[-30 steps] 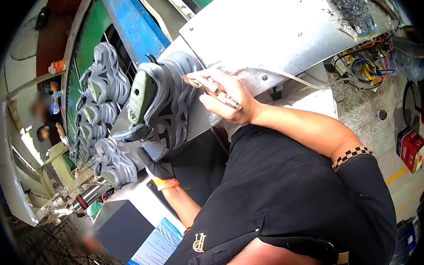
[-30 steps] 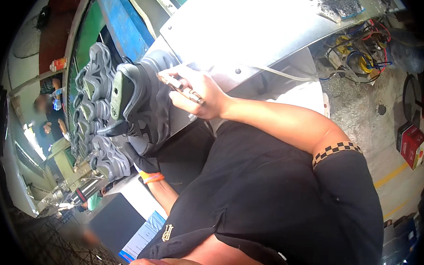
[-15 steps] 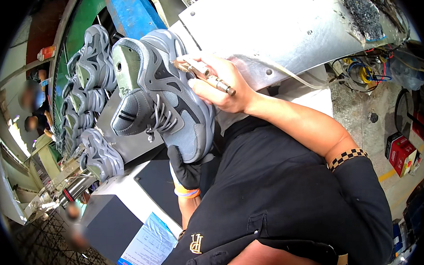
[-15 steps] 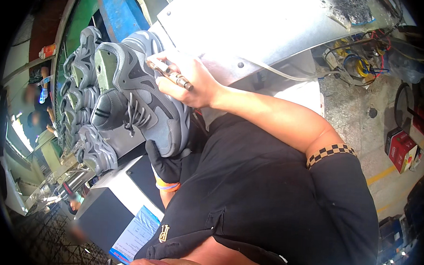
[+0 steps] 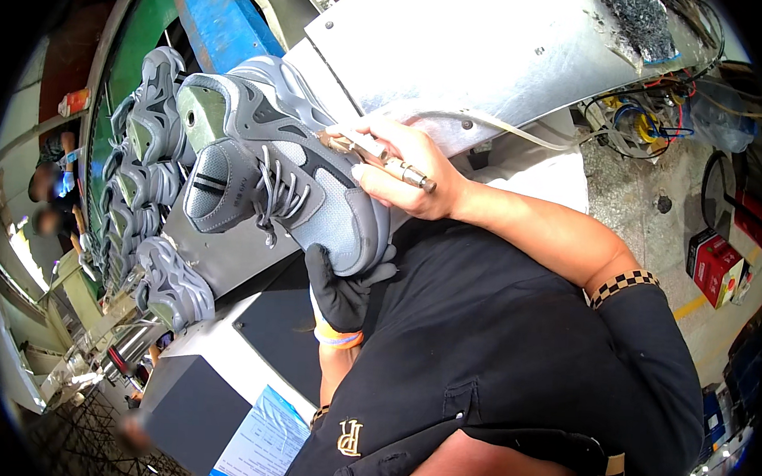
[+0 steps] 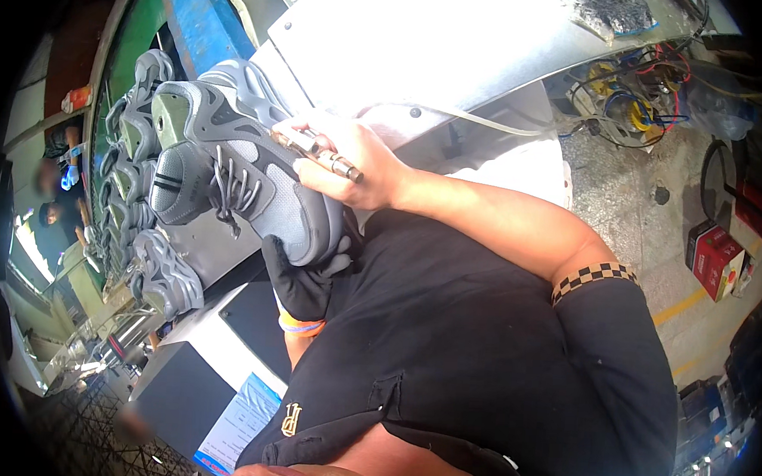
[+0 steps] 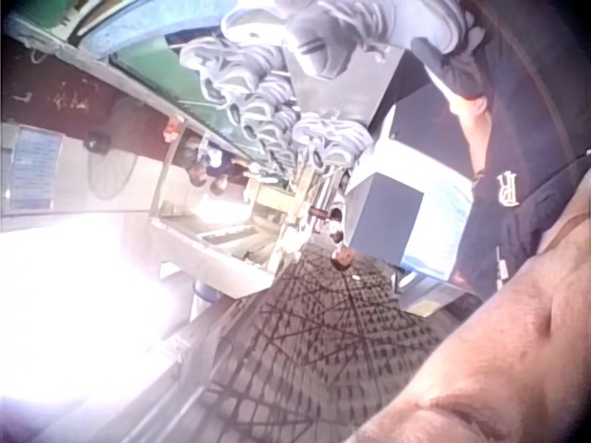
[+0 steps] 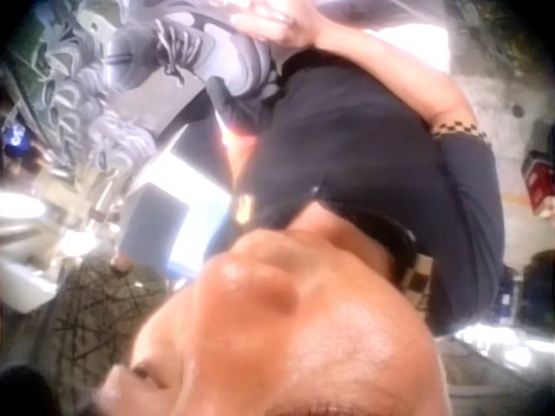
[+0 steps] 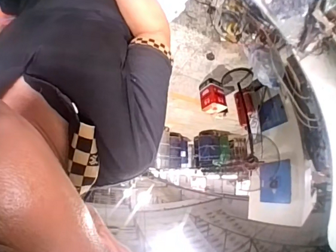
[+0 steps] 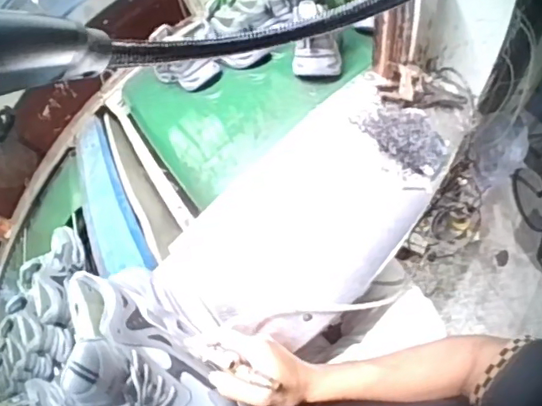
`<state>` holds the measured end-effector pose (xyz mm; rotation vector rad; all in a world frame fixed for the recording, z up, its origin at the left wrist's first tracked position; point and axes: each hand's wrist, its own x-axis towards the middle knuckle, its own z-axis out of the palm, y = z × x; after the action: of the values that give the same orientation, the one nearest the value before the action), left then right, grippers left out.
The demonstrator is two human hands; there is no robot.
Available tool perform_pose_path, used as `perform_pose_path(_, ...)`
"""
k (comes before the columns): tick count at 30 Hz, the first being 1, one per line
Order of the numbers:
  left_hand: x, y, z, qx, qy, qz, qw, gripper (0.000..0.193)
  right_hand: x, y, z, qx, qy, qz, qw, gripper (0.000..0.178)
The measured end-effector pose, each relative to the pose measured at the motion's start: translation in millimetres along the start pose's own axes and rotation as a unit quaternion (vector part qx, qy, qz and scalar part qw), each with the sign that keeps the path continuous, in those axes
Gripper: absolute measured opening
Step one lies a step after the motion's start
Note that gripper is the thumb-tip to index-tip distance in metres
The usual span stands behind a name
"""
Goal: The person applies adhesive to the soles and seams of shoes using a handheld applicator, picking up each shoe from a conveyor belt and returning it after the application.
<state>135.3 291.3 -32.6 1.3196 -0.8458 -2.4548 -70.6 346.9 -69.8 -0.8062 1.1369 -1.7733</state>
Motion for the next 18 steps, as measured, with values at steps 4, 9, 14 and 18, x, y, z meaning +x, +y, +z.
perform_pose_path(4, 6, -1, 9, -0.024, -0.026, -0.013, 0.999, 0.081, -6, 1, -12, -0.014, -0.019, 0.022, 0.999, 0.041)
perform_pose_path(9, 11, -8, 16, -0.037, -0.045, -0.037, 0.998, 0.083, -20, -17, -20, 0.073, -0.014, 0.076, 0.994, 0.041)
perform_pose_path(14, 19, -11, 27, -0.024, -0.073, -0.069, 0.995, 0.085, -41, -21, -36, 0.039, 0.003, 0.101, 0.994, 0.040)
perform_pose_path(18, 27, -13, 40, -0.040, -0.103, -0.099, 0.989, 0.088, -59, -39, -46, 0.029, 0.003, 0.113, 0.993, 0.041)
